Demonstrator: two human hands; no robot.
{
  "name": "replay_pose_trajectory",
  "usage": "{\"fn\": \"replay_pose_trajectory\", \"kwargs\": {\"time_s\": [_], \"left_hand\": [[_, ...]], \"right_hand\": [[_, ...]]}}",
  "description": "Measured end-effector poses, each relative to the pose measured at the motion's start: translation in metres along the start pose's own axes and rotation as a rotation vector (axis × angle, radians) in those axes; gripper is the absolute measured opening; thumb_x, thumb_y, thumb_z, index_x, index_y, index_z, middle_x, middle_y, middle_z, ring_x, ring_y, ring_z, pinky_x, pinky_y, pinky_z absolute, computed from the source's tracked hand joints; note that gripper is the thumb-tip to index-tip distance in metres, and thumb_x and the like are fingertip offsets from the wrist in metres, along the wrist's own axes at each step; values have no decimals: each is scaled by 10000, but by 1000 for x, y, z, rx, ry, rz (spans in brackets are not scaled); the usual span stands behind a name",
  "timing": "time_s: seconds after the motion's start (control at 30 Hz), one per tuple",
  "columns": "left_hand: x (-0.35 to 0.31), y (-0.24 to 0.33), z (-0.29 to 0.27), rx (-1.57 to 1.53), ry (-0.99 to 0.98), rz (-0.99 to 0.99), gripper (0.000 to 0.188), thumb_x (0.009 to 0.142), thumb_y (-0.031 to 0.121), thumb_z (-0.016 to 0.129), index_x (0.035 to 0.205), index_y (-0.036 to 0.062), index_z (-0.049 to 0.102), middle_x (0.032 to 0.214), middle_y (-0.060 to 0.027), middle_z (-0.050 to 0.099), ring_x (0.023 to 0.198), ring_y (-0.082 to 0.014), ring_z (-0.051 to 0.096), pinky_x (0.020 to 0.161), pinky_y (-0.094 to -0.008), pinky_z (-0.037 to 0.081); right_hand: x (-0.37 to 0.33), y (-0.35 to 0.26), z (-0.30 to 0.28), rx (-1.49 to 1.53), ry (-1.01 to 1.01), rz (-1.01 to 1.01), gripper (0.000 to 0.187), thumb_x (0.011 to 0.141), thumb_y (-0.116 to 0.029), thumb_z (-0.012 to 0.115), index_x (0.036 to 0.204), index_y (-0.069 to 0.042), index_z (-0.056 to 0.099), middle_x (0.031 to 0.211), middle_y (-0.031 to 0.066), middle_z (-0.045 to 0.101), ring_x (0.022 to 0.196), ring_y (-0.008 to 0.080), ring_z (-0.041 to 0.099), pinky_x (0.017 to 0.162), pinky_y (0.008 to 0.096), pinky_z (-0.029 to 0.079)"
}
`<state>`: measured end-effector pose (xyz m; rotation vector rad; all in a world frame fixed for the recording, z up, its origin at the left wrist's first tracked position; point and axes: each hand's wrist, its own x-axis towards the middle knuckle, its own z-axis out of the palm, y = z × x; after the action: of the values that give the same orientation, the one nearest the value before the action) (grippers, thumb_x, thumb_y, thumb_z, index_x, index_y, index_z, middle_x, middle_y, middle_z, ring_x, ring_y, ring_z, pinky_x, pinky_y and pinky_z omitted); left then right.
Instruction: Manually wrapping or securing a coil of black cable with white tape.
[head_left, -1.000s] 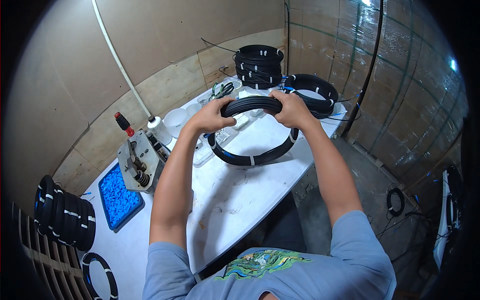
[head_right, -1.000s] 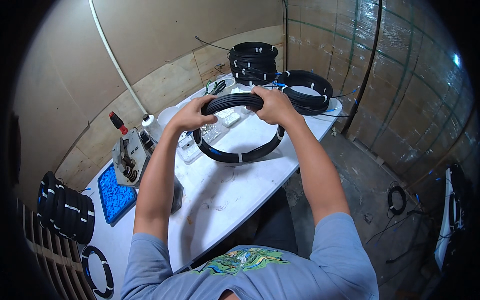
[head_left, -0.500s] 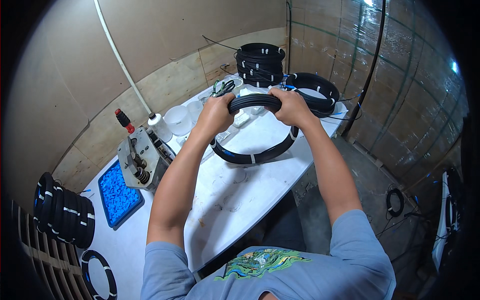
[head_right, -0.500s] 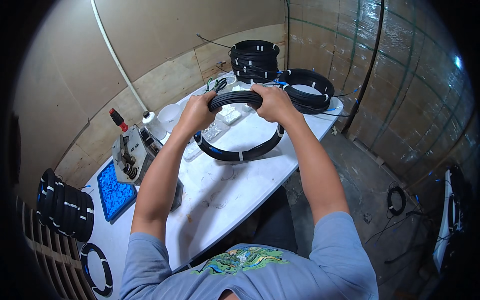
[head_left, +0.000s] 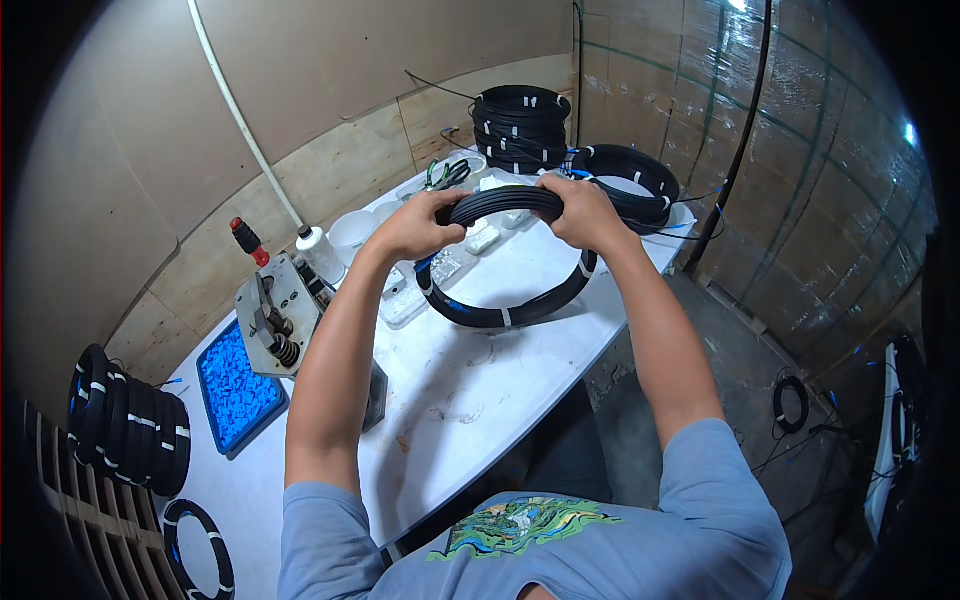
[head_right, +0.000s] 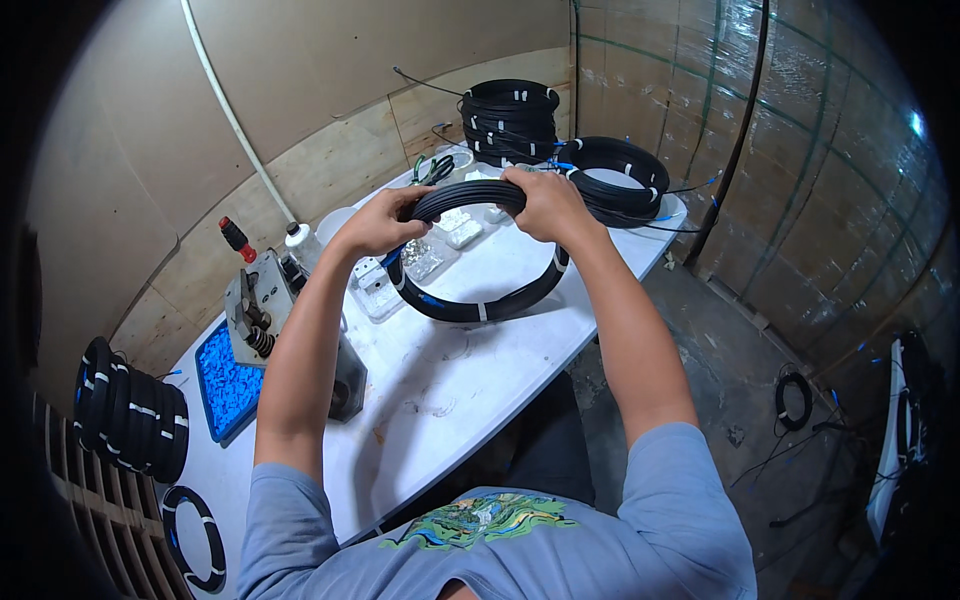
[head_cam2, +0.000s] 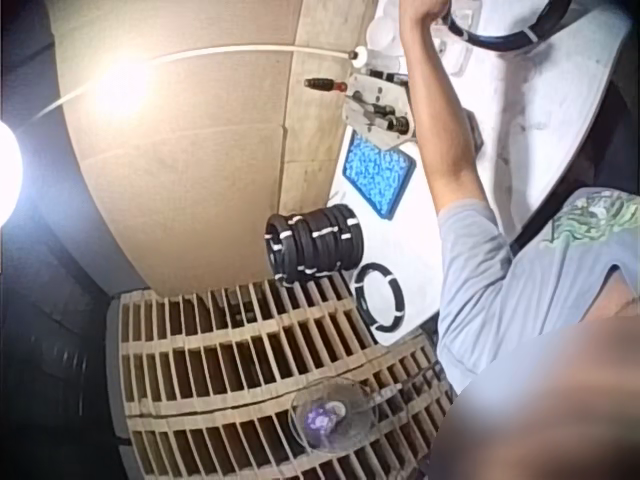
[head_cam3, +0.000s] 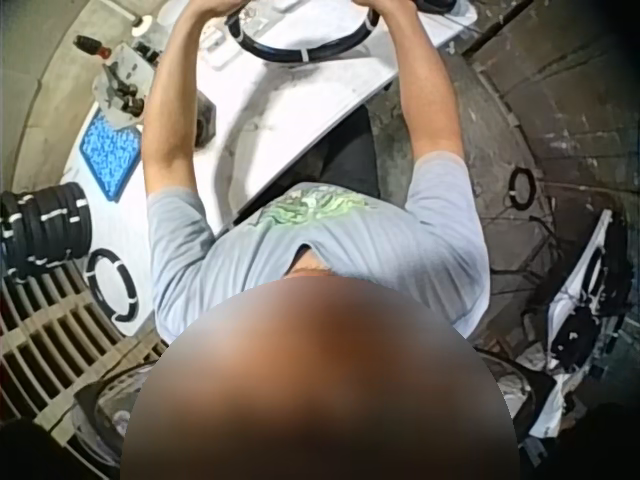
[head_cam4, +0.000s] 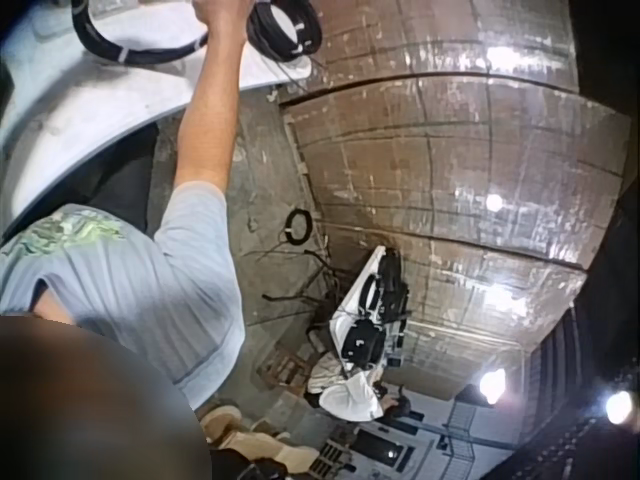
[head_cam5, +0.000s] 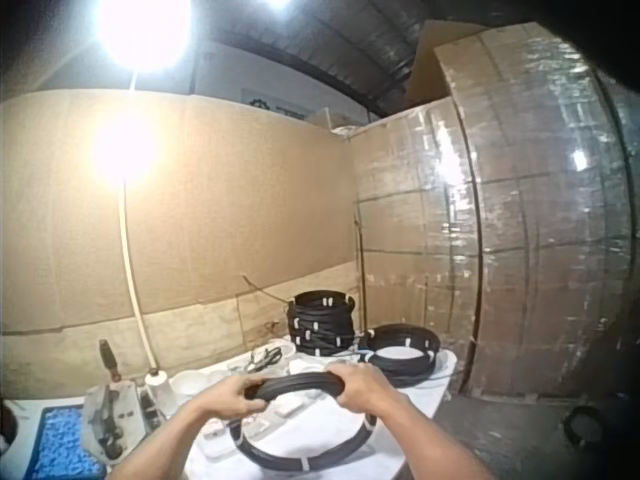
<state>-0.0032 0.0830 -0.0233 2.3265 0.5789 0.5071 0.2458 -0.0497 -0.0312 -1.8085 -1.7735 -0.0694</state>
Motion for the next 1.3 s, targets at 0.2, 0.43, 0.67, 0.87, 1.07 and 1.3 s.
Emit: {"fn": "replay_pose_trajectory", "kwargs": {"time_s": [0.2,0.43,0.67,0.87,1.07,1.3], "left_hand": [[-7,27,8,295,100,36,442,784,46,679,1222,23,620,897,-199,700,832,-322,681,780,-402,527],[-1,21,19,411,219,149,334,828,55,672,1150,11,594,801,-233,650,737,-376,627,697,-432,492],[3,29,19,316,117,38,298,870,173,699,1106,22,597,756,-168,645,679,-304,605,656,-423,461],[2,44,27,362,190,-51,242,842,218,713,965,22,642,747,-182,663,708,-336,641,687,-446,488],[16,44,36,456,272,-40,234,790,195,685,930,8,673,825,-233,698,803,-414,673,772,-483,527],[14,40,25,312,142,45,348,755,198,706,1009,-35,659,814,-208,696,771,-355,676,753,-431,527]], "right_hand": [[-1,-3,-2,2,-14,7,265,855,-201,735,1095,-131,647,939,147,723,925,371,675,814,475,509],[-3,0,-2,-8,7,4,263,856,-199,729,1092,-132,634,938,149,714,913,380,669,794,483,508],[-5,2,-2,15,-2,30,258,854,-184,726,1091,-141,633,940,149,714,918,379,668,797,481,507],[-6,0,-3,8,-2,24,265,848,-174,728,1094,-144,634,958,140,717,939,370,669,820,475,510],[-4,0,-4,-53,-30,10,292,832,-138,714,1110,-127,628,965,157,714,947,372,670,830,475,512],[-3,2,-4,-43,-36,6,291,832,-134,707,1109,-113,621,982,165,711,960,379,667,830,482,509]]}}
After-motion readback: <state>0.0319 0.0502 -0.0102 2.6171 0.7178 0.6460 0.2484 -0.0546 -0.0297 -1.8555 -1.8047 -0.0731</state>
